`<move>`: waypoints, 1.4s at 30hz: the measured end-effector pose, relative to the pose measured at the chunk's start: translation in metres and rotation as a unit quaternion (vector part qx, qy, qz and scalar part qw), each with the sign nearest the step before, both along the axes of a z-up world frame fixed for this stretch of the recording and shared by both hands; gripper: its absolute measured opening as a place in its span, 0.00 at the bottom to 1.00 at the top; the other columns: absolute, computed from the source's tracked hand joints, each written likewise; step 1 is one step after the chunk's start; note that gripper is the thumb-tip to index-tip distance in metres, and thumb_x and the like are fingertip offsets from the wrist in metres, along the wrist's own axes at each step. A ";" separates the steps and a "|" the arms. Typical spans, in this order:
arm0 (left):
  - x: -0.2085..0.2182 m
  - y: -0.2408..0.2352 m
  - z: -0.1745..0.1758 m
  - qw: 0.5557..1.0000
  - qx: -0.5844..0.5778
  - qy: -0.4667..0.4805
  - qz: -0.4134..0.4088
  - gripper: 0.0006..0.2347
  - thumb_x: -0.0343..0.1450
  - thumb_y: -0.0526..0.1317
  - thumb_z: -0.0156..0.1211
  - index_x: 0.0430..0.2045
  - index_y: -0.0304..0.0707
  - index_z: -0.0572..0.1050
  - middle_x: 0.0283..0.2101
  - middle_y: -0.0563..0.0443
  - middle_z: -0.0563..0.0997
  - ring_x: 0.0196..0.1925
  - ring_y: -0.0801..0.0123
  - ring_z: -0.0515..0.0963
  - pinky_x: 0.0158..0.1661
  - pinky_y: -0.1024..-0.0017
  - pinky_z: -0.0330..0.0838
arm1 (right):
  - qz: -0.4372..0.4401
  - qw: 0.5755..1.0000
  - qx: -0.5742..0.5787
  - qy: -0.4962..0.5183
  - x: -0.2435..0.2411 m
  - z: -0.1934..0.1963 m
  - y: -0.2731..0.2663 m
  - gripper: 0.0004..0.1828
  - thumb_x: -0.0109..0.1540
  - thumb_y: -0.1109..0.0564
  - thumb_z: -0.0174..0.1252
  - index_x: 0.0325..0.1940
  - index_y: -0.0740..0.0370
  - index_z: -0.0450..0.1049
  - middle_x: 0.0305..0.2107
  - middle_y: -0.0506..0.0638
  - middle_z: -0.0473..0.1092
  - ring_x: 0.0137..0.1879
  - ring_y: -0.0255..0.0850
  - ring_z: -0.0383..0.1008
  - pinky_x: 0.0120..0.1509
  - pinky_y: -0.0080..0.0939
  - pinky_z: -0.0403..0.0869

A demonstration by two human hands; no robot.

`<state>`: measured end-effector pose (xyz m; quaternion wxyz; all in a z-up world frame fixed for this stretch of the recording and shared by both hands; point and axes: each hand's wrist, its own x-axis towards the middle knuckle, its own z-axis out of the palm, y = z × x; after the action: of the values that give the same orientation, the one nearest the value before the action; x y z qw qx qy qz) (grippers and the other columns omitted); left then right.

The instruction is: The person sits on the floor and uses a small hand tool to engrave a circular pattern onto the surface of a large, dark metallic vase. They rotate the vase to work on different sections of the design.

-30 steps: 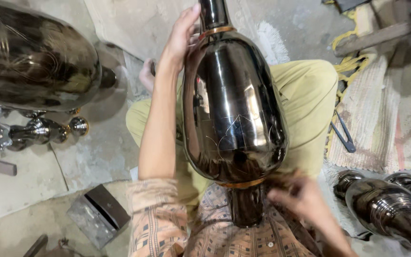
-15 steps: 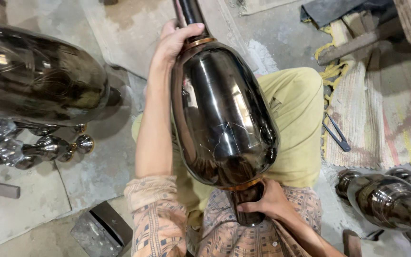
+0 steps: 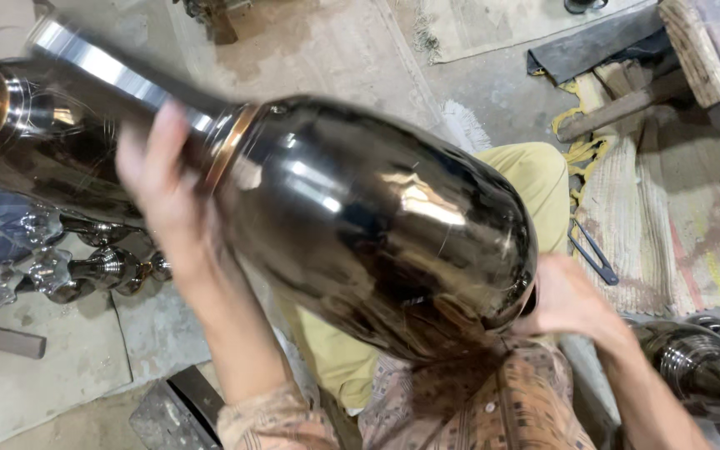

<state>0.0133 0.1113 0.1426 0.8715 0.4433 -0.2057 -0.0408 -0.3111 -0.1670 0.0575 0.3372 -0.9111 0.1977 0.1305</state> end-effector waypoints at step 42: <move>-0.262 0.228 -0.314 0.785 0.094 0.522 0.322 0.08 0.69 0.42 0.59 0.38 0.43 0.74 0.39 0.55 0.76 0.41 0.59 0.75 0.36 0.54 0.68 | -0.180 0.940 -0.163 -0.238 0.103 -0.031 -0.105 0.27 0.71 0.46 0.73 0.27 0.70 0.79 0.10 0.54 0.62 0.20 0.43 0.58 0.33 0.47 0.63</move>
<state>-0.2490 0.3398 -0.1716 0.7627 0.4744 0.4396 -0.0021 -0.2080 -0.2720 0.0267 0.2393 -0.9071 0.2911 -0.1876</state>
